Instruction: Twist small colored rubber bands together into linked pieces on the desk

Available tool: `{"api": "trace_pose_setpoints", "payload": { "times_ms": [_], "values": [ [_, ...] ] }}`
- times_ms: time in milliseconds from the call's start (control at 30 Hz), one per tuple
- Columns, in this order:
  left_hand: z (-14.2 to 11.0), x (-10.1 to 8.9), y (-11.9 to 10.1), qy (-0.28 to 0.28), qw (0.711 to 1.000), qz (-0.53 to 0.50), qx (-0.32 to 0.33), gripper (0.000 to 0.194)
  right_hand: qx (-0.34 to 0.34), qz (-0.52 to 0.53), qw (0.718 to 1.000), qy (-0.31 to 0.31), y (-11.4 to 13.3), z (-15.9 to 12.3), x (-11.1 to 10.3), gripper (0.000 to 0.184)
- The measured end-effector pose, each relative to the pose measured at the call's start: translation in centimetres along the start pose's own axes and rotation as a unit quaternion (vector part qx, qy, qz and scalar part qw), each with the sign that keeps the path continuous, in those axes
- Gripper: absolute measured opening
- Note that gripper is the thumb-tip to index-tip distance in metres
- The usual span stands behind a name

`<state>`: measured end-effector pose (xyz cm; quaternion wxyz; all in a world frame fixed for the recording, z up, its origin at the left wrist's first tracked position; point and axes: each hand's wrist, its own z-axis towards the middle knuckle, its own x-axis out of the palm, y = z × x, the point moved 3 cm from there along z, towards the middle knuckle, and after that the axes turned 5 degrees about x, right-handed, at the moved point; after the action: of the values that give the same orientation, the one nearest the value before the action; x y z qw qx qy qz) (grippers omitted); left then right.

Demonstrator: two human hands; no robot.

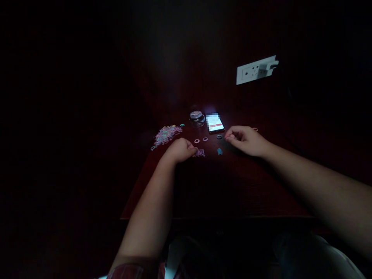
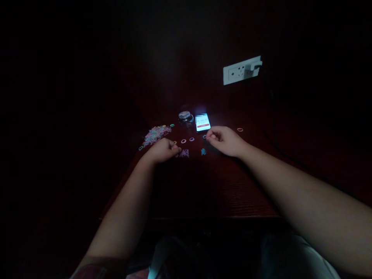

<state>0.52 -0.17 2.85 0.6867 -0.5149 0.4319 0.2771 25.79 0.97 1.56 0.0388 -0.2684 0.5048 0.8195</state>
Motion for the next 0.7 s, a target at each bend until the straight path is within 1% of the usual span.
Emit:
{"api": "trace_pose_setpoints", "payload": {
  "times_ms": [67, 100, 167, 300, 367, 433, 467, 500, 567, 700],
  "values": [
    [0.1, -0.5, 0.5, -0.03, 1.0, 0.0, -0.009, 0.016, -0.005, -0.002, 1.0, -0.005, -0.1, 0.0, -0.1, 0.015],
    [0.1, -0.6, 0.7, -0.041, 0.999, 0.003, -0.017, 0.015, -0.009, -0.006, 1.0, -0.011, -0.1, 0.0, -0.2, 0.015],
    [0.0, -0.7, 0.9, -0.05, 0.998, 0.015, -0.029, 0.02, -0.014, -0.011, 1.0, -0.022, -0.2, 0.0, -0.4, 0.015],
    [-0.2, 0.5, 0.0, -0.018, 0.999, 0.039, -0.023, 0.028, -0.019, -0.016, 0.999, -0.023, -0.1, 0.0, -0.4, 0.014],
    [-0.2, 1.3, -0.8, 0.0, 0.998, 0.057, -0.012, 0.04, -0.021, -0.02, 0.999, -0.021, 0.0, -0.1, -0.3, 0.013],
    [-0.1, 2.0, -1.5, 0.007, 0.996, 0.09, 0.002, 0.052, -0.024, -0.022, 0.999, -0.021, 0.1, -0.1, -0.3, 0.013],
    [0.0, 2.2, -1.8, 0.008, 0.994, 0.108, 0.007, 0.055, -0.027, -0.022, 0.999, -0.021, 0.1, -0.1, -0.3, 0.013],
    [0.1, 2.4, -1.9, 0.008, 0.992, 0.123, 0.009, 0.056, -0.028, -0.022, 0.999, -0.021, 0.1, -0.1, -0.3, 0.012],
    [0.3, 2.6, -2.0, 0.011, 0.991, 0.135, 0.01, 0.051, -0.03, -0.022, 0.999, -0.02, 0.1, 0.0, -0.2, 0.012],
    [0.5, 2.7, -1.5, 0.018, 0.994, 0.107, 0.017, 0.033, -0.029, -0.019, 0.999, -0.021, 0.3, 0.0, -0.3, 0.011]
  ]
}}
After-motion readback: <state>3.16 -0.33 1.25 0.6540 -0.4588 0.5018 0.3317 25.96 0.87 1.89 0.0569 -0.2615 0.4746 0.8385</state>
